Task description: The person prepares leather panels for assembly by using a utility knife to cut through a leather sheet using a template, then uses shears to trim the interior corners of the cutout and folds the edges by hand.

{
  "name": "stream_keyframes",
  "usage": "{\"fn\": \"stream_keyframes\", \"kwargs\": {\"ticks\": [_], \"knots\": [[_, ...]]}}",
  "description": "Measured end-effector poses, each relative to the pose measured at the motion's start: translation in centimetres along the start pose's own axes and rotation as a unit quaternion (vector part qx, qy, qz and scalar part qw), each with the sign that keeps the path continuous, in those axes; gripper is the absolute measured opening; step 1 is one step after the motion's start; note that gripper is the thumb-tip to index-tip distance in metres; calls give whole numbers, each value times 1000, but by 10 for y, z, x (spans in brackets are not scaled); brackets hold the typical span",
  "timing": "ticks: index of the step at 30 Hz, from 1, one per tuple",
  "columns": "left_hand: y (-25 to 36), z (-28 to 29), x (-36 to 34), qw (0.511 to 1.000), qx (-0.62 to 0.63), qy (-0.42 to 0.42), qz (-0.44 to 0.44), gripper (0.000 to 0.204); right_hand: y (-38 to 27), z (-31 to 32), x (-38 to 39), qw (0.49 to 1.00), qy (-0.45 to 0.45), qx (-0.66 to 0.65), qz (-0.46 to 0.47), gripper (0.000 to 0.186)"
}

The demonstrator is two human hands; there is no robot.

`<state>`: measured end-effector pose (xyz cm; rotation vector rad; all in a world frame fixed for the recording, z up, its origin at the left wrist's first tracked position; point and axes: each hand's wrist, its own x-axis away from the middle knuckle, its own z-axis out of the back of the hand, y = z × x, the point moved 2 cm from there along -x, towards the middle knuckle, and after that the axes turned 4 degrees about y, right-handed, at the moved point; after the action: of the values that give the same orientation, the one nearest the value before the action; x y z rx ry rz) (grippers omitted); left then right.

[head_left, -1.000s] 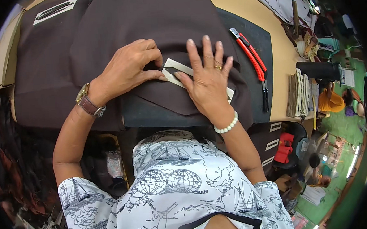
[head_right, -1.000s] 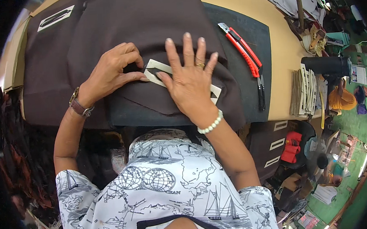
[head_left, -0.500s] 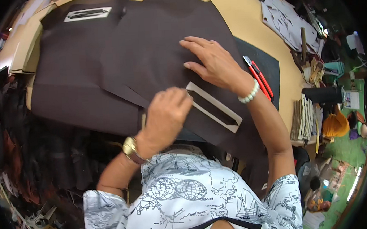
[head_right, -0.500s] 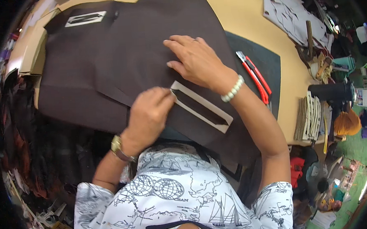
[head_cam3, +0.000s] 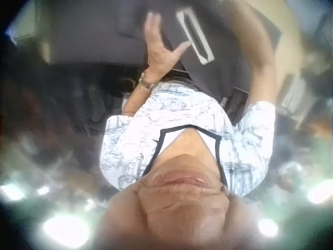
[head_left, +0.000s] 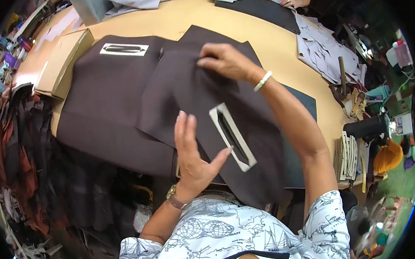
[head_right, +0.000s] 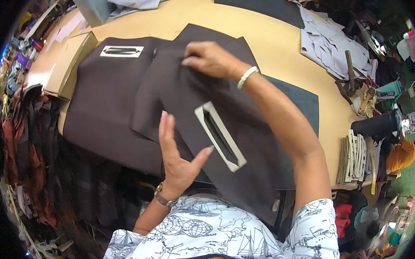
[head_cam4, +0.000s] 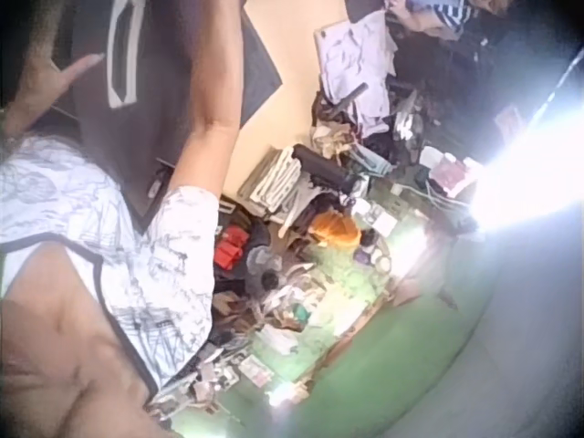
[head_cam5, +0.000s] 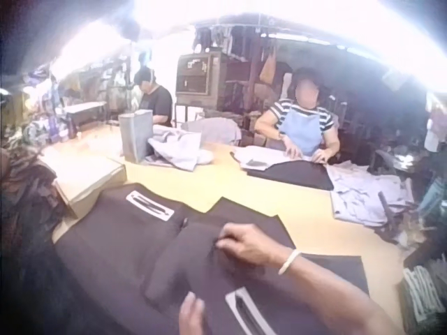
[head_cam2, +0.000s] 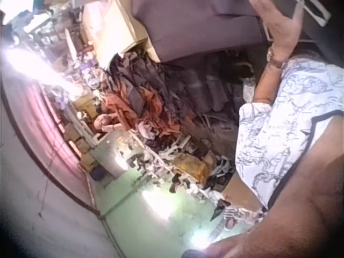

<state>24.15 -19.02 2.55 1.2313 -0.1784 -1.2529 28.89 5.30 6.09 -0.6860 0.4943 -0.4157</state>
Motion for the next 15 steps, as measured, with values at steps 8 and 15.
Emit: {"fn": "stream_keyframes", "kwargs": {"ticks": [8,15], "knots": [[-14,-3,-8,828,416,-103,362,88,89,113,40,946,214,189,-156,26],[6,-19,16,894,300,-156,295,83,112,160,92,892,287,228,-266,27]]}}
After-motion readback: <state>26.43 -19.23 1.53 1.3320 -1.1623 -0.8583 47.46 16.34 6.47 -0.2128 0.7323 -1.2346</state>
